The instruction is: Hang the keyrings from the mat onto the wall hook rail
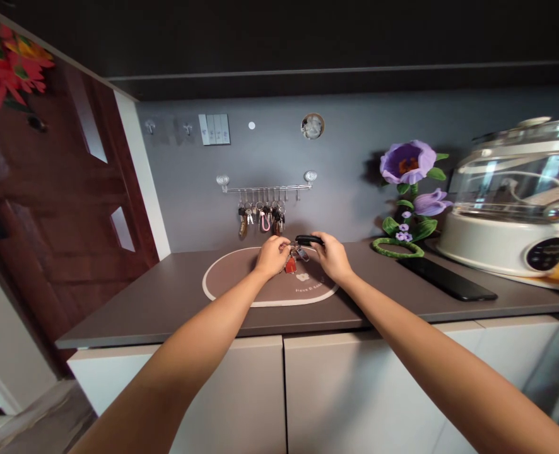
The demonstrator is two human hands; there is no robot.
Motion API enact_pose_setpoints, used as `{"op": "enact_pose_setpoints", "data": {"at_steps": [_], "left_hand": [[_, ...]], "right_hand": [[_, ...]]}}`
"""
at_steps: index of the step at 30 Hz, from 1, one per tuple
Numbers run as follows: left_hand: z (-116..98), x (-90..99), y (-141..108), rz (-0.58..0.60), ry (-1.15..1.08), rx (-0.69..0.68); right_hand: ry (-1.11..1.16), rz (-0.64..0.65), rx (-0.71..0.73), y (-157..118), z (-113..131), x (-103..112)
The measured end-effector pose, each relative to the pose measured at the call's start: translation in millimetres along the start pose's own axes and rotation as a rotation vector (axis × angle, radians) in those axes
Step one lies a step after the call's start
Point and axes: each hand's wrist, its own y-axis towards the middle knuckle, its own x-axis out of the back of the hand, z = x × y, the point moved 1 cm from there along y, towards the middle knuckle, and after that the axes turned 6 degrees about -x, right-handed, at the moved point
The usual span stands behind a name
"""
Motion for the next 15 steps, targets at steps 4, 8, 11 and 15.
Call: {"op": "enact_pose_setpoints", "data": {"at_steps": [4, 8, 11, 15], "left_hand": [[1.8, -0.5, 0.2, -0.028, 0.002, 0.017], [1.3, -0.6, 1.6, -0.028, -0.016, 0.012], [0.0, -0.1, 3.3, -0.033, -0.040, -0.005], [-1.8, 1.0, 5.2, -0.051, -0.088, -0.024]], "right_hand": [[0.000, -0.069, 0.021, 2.2, 1.0, 1.7], [0.014, -0.123, 0.050, 2.4, 5.5, 2.7], [0.024, -0.150, 0.075, 1.9, 10.3, 3.0], [0.021, -0.163, 0.098, 1.4, 15.0, 3.4]]}}
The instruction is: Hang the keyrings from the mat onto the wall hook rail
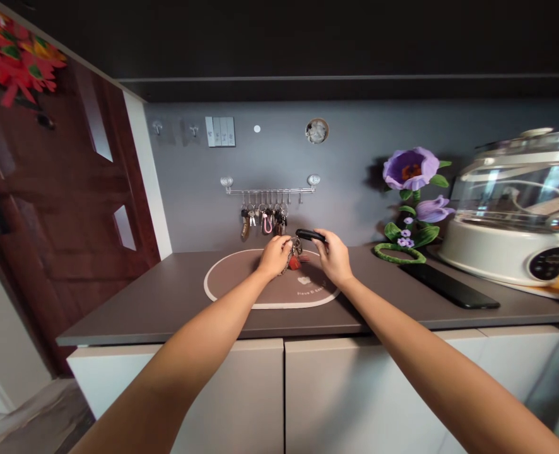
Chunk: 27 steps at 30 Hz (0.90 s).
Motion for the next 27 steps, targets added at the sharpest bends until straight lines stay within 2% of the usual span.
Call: {"op": "enact_pose_setpoints", "data": {"at_steps": [3, 6, 14, 21, 27], "left_hand": [[-1.9, 1.3, 1.4, 0.007, -0.028, -0.007], [-2.5, 4.2, 3.9, -0.017, -0.119, 0.050], [1.5, 13.3, 12.7, -0.150, -0.572, 0.267], [-8.0, 17.3, 16.3, -0.166, -0.994, 0.393], [-18.8, 22.0, 16.8, -0.174, -1.167, 0.466]], "right_hand": [[0.008, -0.014, 0.002, 0.0, 0.2, 0.3], [0.014, -0.034, -0.018, 0.1, -1.8, 0.3], [0.035, -0.003, -0.065, -0.2, 1.9, 0.3], [0.260, 0.178, -0.247, -4.2, 3.2, -4.5], [0.554, 0.408, -0.407, -7.7, 0.2, -14.0]]}}
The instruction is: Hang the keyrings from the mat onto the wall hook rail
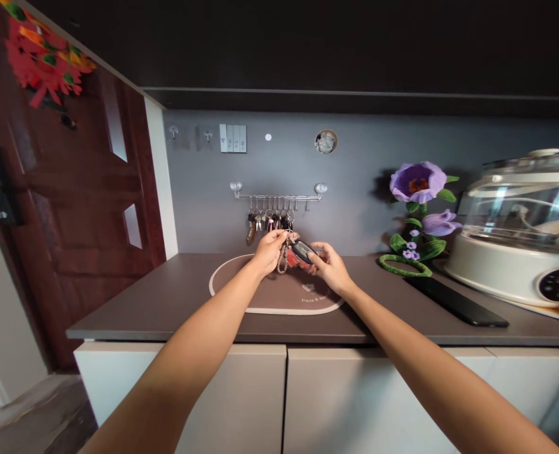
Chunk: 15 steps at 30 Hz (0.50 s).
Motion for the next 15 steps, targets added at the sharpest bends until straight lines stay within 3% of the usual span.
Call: {"op": "enact_pose_setpoints", "data": {"at_steps": [5, 12, 15], "left_hand": [[-3.2, 0.5, -1.1, -0.006, -0.004, 0.039], [-2.6, 0.4, -2.0, 0.005, -0.029, 0.055], [-0.4, -0.1, -2.7, 0.023, -0.024, 0.066]], "right_hand": [[-0.044, 0.133, -0.080, -2.1, 0.0, -2.4], [-0.276, -0.115, 0.126, 0.4, 9.8, 2.1], [-0.273, -0.137, 0.167, 4.9, 13.7, -1.4]]}}
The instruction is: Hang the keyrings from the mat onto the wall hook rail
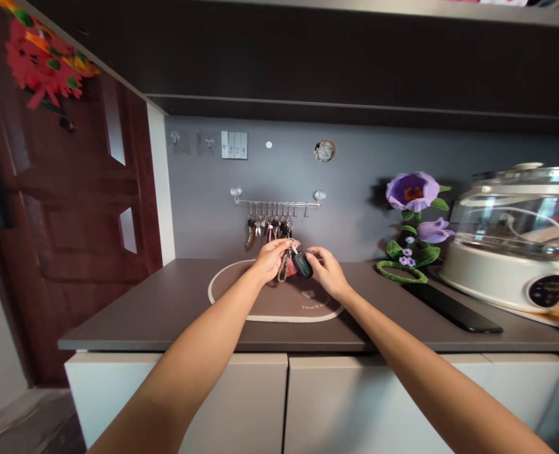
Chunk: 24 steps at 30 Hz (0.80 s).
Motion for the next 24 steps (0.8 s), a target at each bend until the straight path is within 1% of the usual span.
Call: {"op": "enact_pose_setpoints", "data": {"at_steps": [4, 8, 10, 13, 17, 20, 24], "left_hand": [[2.9, 0.3, 0.6, 0.006, -0.014, 0.009], [4.0, 2.6, 3.3, -0.026, -0.012, -0.010], [4.4, 4.2, 5.3, -0.042, -0.012, -0.024], [5.9, 6.4, 8.5, -0.055, 0.002, -0.023], [7.1, 7.8, 11.2, -0.087, 0.002, -0.052], [6.8, 8.3, 11.4, -0.097, 0.013, -0.058], [6.2, 10.0, 12.4, -0.071, 0.028, -0.062]], "right_hand": [[0.088, 0.003, -0.018, 8.1, 6.6, -12.9], [0.263, 0.014, -0.095, 16.4, 11.9, -28.7], [0.342, 0.003, -0.146, 20.0, 14.1, -33.2], [0.427, -0.005, -0.218, 24.9, 17.8, -34.8], [0.473, 0.019, -0.273, 30.3, 22.3, -31.5], [0.480, 0.051, -0.272, 34.1, 23.8, -28.9], [0.423, 0.062, -0.230, 41.2, 20.6, -28.0]]}}
